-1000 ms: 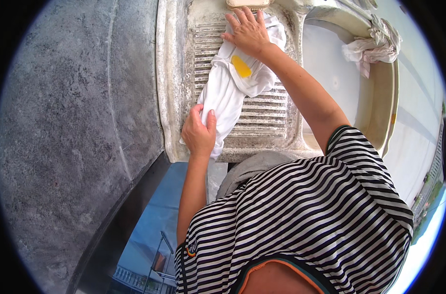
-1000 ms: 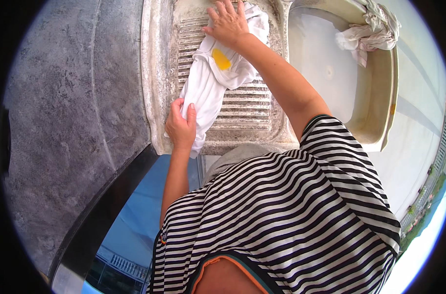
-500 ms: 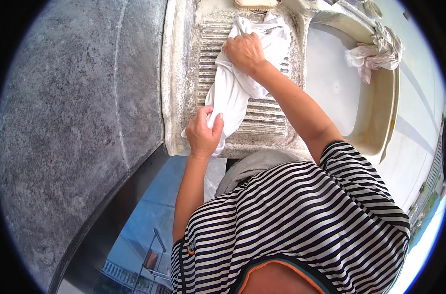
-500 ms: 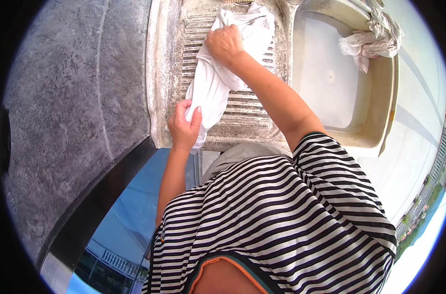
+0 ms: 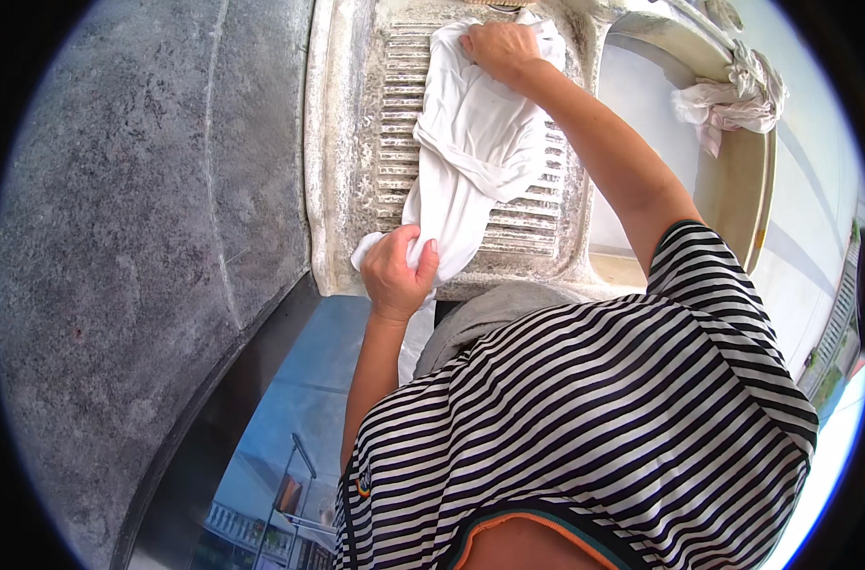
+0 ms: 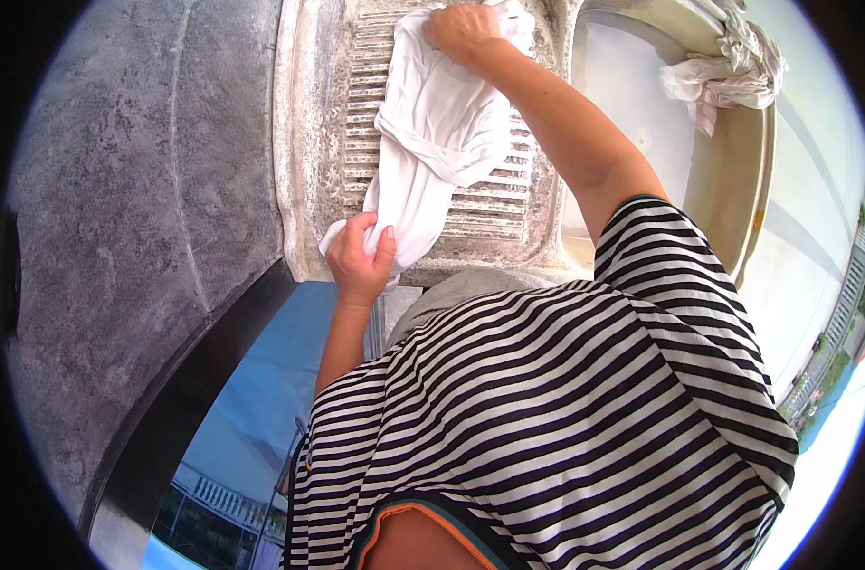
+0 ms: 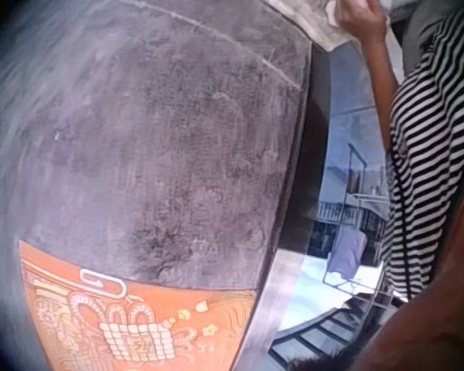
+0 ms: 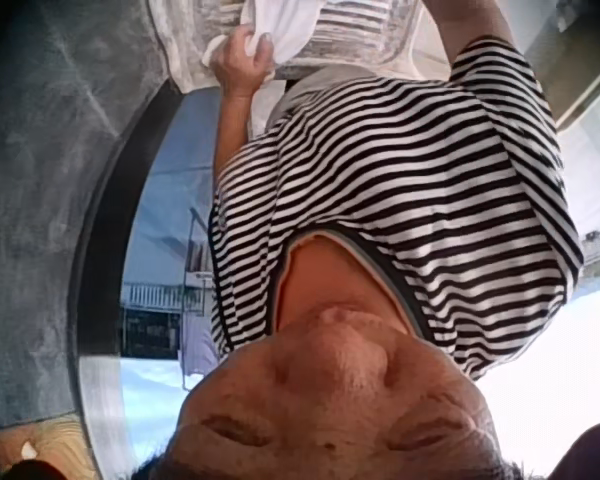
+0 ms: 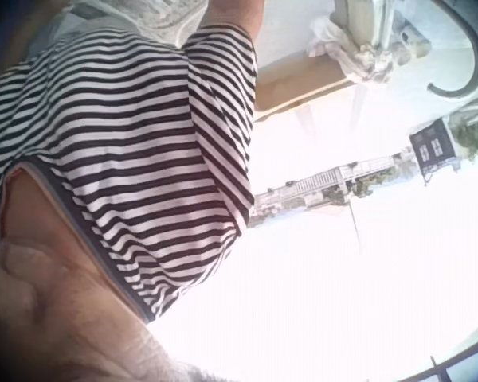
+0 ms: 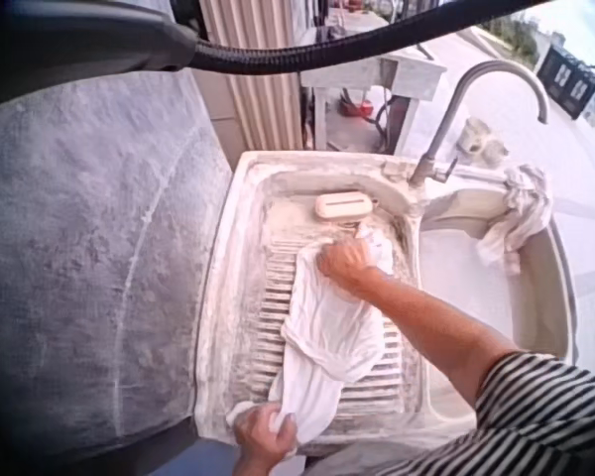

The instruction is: The person hand-washes a white t-shirt in a utility sink. They scrub the fabric on a washboard, apply soap, and repeatedly rinse and wring the garment under running water.

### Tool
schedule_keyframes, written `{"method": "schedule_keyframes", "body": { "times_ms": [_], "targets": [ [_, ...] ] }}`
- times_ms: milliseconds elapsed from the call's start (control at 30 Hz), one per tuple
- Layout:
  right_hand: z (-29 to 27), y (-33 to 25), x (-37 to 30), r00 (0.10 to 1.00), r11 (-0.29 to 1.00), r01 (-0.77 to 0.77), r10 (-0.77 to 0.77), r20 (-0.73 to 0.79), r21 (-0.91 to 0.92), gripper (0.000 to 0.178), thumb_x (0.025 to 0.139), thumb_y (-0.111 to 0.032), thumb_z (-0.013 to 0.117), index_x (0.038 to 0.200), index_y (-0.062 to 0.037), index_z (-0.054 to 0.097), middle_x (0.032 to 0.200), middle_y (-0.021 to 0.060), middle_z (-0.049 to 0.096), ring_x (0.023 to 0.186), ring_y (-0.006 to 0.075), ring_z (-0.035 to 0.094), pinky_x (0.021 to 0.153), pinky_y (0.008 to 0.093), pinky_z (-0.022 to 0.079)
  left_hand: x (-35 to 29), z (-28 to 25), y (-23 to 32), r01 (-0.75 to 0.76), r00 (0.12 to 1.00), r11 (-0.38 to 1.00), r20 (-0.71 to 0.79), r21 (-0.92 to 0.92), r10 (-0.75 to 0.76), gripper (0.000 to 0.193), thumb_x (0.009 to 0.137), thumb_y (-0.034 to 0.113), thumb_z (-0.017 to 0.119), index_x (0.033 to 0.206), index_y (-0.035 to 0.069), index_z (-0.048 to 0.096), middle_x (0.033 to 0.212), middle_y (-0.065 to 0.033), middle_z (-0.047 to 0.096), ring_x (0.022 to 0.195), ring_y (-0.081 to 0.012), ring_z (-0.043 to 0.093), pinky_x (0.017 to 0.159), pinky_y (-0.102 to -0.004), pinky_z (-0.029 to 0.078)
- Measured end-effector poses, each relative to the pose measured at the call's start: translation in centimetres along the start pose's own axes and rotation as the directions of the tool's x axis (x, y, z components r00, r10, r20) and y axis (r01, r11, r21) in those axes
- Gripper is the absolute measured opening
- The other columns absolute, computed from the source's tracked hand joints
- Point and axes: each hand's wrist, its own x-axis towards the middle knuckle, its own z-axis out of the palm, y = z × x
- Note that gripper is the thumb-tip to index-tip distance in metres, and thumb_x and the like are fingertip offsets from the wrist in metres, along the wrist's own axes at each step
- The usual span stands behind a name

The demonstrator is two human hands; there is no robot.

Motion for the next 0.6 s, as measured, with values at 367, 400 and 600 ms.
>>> {"method": "schedule_keyframes", "body": {
  "times_ms": [367, 400, 600],
  "targets": [
    [-0.2, -1.8, -9.6, 0.815, 0.936, 0.352, -0.307, -0.492, -0.001, 0.026, 0.090, -0.029, 0.063, 0.073, -0.0117, 0.054, 0.067, 0.0022, 0.054, 0.062, 0.0204, 0.060, 0.058, 0.0347, 0.048, 1.1, 0.6, 0.0, 0.038, 0.999, 0.999, 0.038, 0.005, -0.038, 0.025, 0.083, 0.025, 0.072, 0.096, 0.005, 0.062, 0.080, -0.0123, 0.067, 0.067, -0.0307, 0.066, 0.060, -0.0395, 0.050],
    [-0.1, 0.6, -7.6, 0.910, 0.992, 0.127, -0.111, -0.399, 0.014, 0.028, 0.093, -0.034, 0.058, 0.080, -0.0100, 0.060, 0.074, 0.0056, 0.064, 0.069, 0.0232, 0.067, 0.062, 0.0369, 0.051, 1.2, 0.6, 0.2, 0.064, 0.997, 0.998, 0.037, 0.012, -0.065, 0.026, 0.084, 0.025, 0.072, 0.097, 0.006, 0.062, 0.080, -0.0123, 0.067, 0.067, -0.0308, 0.066, 0.059, -0.0395, 0.050],
    [-3.3, 4.5, -8.9, 0.979, 0.930, -0.131, 0.175, -0.100, 0.342, 0.027, 0.093, -0.032, 0.061, 0.096, -0.0057, 0.066, 0.079, 0.0113, 0.071, 0.068, 0.0298, 0.068, 0.065, 0.0401, 0.054, 0.9, 1.0, -0.2, 0.074, 0.997, 0.996, 0.000, 0.039, -0.074, 0.026, 0.084, 0.029, 0.072, 0.098, 0.008, 0.062, 0.079, -0.0118, 0.067, 0.065, -0.0318, 0.065, 0.058, -0.0400, 0.049]
  ]
}}
